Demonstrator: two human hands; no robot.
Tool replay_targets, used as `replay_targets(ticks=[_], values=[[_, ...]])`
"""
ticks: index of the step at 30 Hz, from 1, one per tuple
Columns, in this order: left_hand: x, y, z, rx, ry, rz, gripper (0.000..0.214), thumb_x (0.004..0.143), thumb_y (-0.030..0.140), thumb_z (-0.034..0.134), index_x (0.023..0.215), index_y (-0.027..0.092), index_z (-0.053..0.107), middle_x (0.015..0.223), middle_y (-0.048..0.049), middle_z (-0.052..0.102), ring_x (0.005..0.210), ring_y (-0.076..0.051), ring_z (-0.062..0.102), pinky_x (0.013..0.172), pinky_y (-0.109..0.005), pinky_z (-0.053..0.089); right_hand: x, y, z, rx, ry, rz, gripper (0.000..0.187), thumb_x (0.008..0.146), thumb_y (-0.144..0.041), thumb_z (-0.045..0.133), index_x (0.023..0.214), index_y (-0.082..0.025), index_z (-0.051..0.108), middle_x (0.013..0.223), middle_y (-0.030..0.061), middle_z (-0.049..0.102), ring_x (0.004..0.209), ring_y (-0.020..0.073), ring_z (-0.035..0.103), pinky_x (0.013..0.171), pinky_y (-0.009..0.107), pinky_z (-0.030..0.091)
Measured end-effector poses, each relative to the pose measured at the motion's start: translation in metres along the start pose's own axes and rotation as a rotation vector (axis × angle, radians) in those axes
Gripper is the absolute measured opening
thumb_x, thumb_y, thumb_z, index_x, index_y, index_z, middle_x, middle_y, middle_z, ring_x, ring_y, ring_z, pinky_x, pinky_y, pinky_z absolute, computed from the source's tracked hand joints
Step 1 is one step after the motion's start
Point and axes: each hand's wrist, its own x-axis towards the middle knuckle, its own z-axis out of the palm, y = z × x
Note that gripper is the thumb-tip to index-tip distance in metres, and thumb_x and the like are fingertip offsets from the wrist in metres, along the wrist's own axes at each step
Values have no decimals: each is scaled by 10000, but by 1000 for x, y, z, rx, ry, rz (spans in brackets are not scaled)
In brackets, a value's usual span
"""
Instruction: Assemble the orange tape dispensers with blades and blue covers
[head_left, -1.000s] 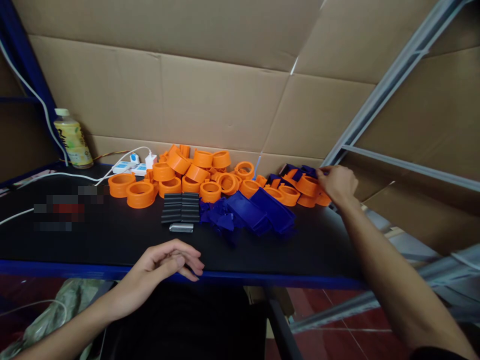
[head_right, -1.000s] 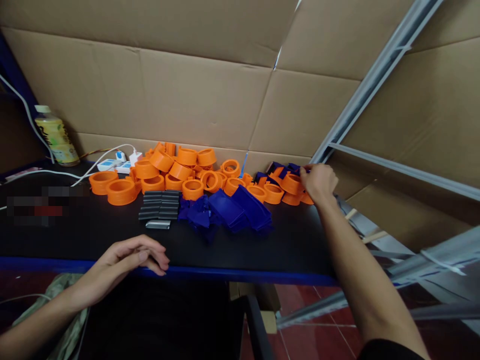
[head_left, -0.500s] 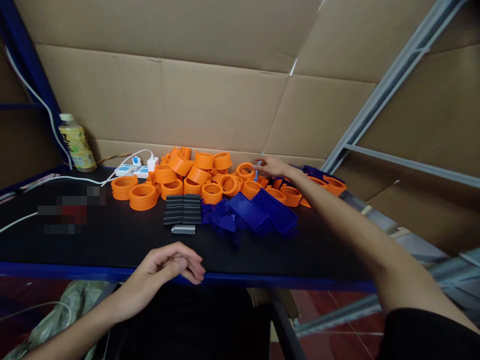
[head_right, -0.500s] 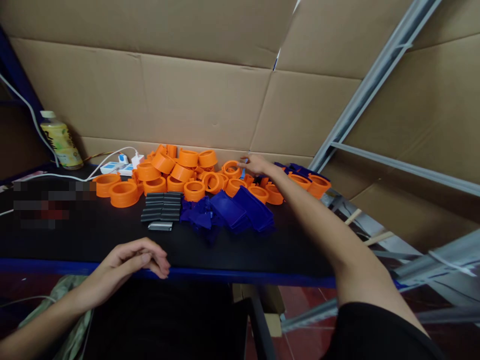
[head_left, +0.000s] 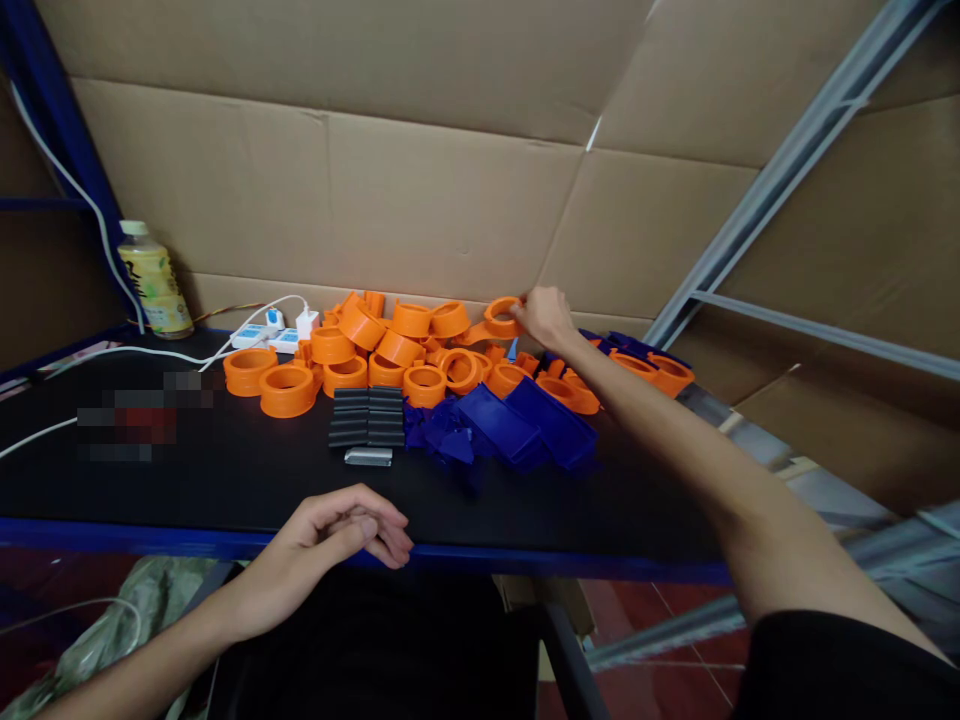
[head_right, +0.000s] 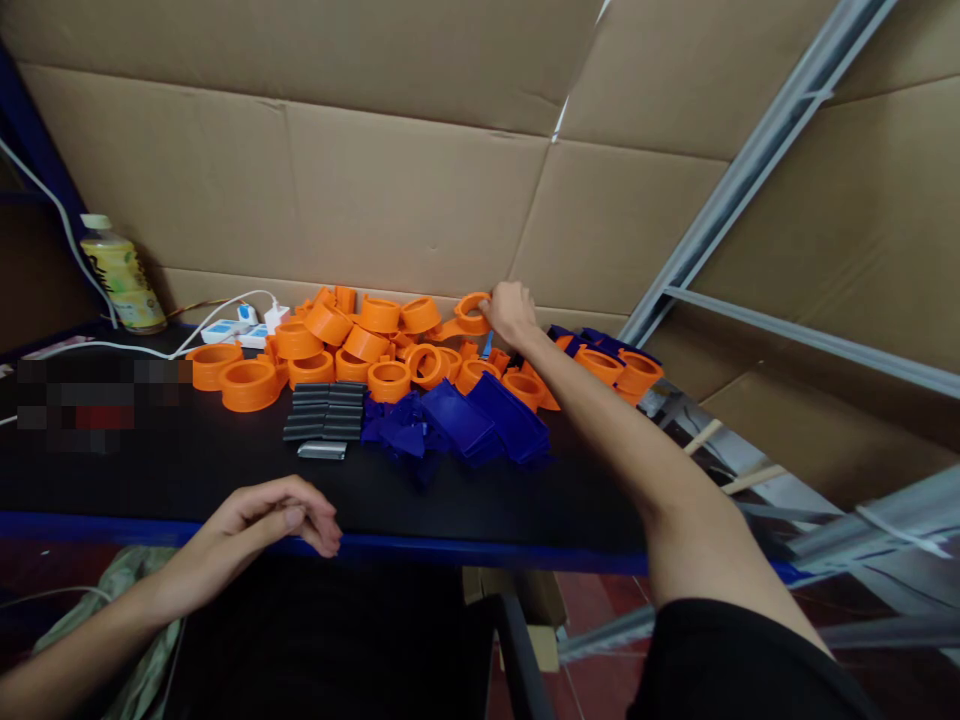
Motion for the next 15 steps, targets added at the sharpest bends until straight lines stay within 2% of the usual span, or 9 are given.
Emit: replay_targets(ticks=[7, 11, 15], values=[[-1, 1, 0, 7, 7, 0, 264, 1009, 331, 536, 1089, 167, 728, 1011, -123, 756, 963, -263, 718, 935, -425, 521, -2, -6, -43, -99, 163, -122, 489, 1004, -260, 285, 1231, 17, 618, 1193, 333, 624, 1072, 379, 603, 851, 426, 419], [0, 2, 0, 1, 5, 1, 267, 1008, 332, 539, 1102, 163, 724, 1017, -127, 754, 964, -269, 719, 928, -430, 524, -4, -10, -59, -133, 167, -231, 443, 974, -131, 276, 1257, 12, 587, 1200, 305, 617, 1094, 339, 582, 844, 384, 402], [1, 3, 0, 2, -4, 7, 267, 1011, 325, 531, 1104, 163, 723, 1023, -129, 752, 960, -268, 716, 931, -436, 524, -5, -11, -77, -129, 160, -200, 428, 955, -65, 287, 1215, 54, 606, 1189, 328, 614, 1113, 326, 573, 869, 385, 392]])
